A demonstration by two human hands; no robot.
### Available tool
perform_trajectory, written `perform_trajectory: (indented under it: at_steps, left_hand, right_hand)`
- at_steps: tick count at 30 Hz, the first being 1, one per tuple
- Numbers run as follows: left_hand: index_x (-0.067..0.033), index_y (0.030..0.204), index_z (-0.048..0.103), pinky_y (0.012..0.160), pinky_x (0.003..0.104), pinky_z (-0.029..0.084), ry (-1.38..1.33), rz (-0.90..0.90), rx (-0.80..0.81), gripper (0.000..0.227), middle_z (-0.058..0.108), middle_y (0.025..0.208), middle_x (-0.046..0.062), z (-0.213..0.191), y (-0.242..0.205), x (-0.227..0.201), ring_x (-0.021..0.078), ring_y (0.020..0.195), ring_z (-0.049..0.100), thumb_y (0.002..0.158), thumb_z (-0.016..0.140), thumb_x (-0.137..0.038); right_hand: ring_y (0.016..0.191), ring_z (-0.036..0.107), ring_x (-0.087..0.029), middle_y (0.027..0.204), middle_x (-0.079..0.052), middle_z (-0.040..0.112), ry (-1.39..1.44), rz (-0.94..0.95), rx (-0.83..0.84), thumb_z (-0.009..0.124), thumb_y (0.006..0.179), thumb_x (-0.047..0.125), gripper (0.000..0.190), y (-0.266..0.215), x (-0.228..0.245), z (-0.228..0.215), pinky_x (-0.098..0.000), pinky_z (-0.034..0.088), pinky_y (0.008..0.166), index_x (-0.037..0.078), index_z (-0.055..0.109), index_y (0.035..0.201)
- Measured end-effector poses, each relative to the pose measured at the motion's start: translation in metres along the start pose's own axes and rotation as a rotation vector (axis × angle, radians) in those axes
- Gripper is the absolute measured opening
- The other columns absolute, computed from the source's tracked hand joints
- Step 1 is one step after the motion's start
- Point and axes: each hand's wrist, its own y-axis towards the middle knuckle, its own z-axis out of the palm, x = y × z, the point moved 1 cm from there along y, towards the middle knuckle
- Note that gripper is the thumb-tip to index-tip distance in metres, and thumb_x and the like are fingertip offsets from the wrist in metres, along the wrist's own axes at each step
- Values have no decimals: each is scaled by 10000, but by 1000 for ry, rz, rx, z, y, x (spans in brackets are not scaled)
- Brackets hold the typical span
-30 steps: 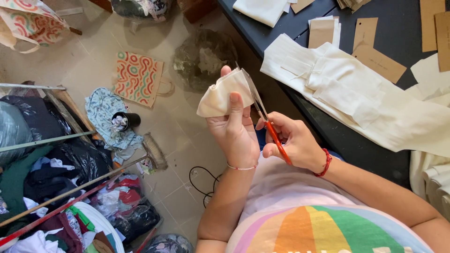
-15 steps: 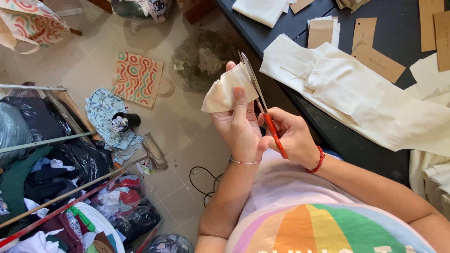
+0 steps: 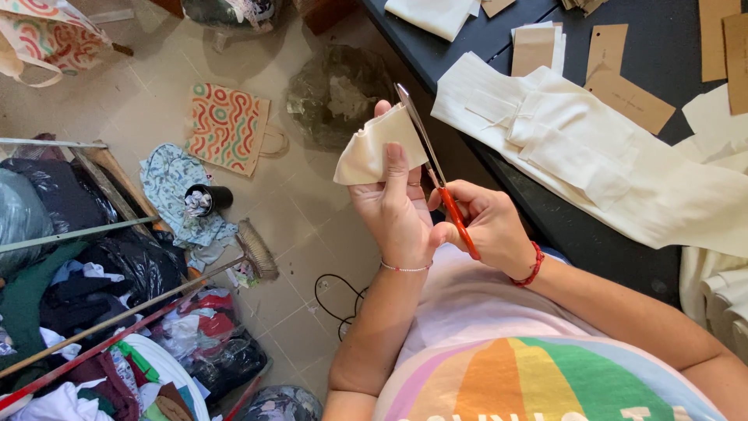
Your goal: The person folds a piece of white fabric on a table, places a cardboard template on it, and then uses scissors to cut the fabric along the template's edge. They repeat this process with another piece of fabric that has a cartoon print. Finally, they gather and stack several cardboard templates.
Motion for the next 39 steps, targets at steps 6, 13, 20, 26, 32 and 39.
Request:
perform_trajectory:
  at_steps: [6, 13, 20, 26, 32, 39]
  left_hand:
    - [-36, 1118, 481, 905, 339, 453, 28, -38, 30, 263, 467, 1238, 173, -3, 0, 1, 250, 1115, 481, 859, 526, -46]
    - [-44, 1114, 482, 903, 332, 454, 20, -62, 19, 271, 473, 1228, 174, -3, -4, 4, 246, 1103, 489, 848, 535, -47]
    - [-31, 1111, 477, 880, 359, 471, 17, -75, 59, 254, 480, 1221, 180, -6, -3, 1, 257, 1079, 510, 860, 518, -34]
    - [-8, 1112, 485, 830, 371, 501, 49, -132, 181, 296, 519, 1161, 196, -23, 2, 8, 271, 1043, 533, 826, 561, -8]
    - [21, 1147, 469, 786, 348, 513, 156, -260, 347, 417, 538, 1114, 229, -31, -8, 12, 270, 1001, 556, 756, 612, 43]
    - [-24, 1252, 374, 809, 343, 507, 57, -298, 237, 451, 484, 1201, 213, -36, 2, 3, 265, 1049, 528, 839, 544, -83]
  right_hand:
    - [412, 467, -36, 460, -34, 505, 45, 54, 12, 798, 564, 208, 462, 5, 9, -1, -121, 348, 391, -6, 577, 909]
    - [427, 473, -48, 470, -43, 481, 80, 55, 8, 801, 559, 207, 539, 8, 4, -5, -126, 358, 405, -28, 563, 982]
    - [371, 409, -27, 430, -50, 484, 43, 0, -11, 761, 621, 198, 427, 4, -2, -7, -116, 327, 362, -39, 556, 910]
    - [330, 484, -94, 643, -161, 558, 158, -62, -62, 685, 694, 298, 475, 12, 21, -7, -174, 393, 360, -53, 483, 942]
    - [367, 513, -105, 769, -200, 613, 131, -135, -295, 690, 689, 3, 326, 15, 41, -11, -175, 418, 378, -26, 437, 893]
    - [290, 437, -82, 702, -190, 608, 115, -53, -319, 672, 665, -71, 323, 13, 46, -28, -155, 344, 288, 2, 424, 859]
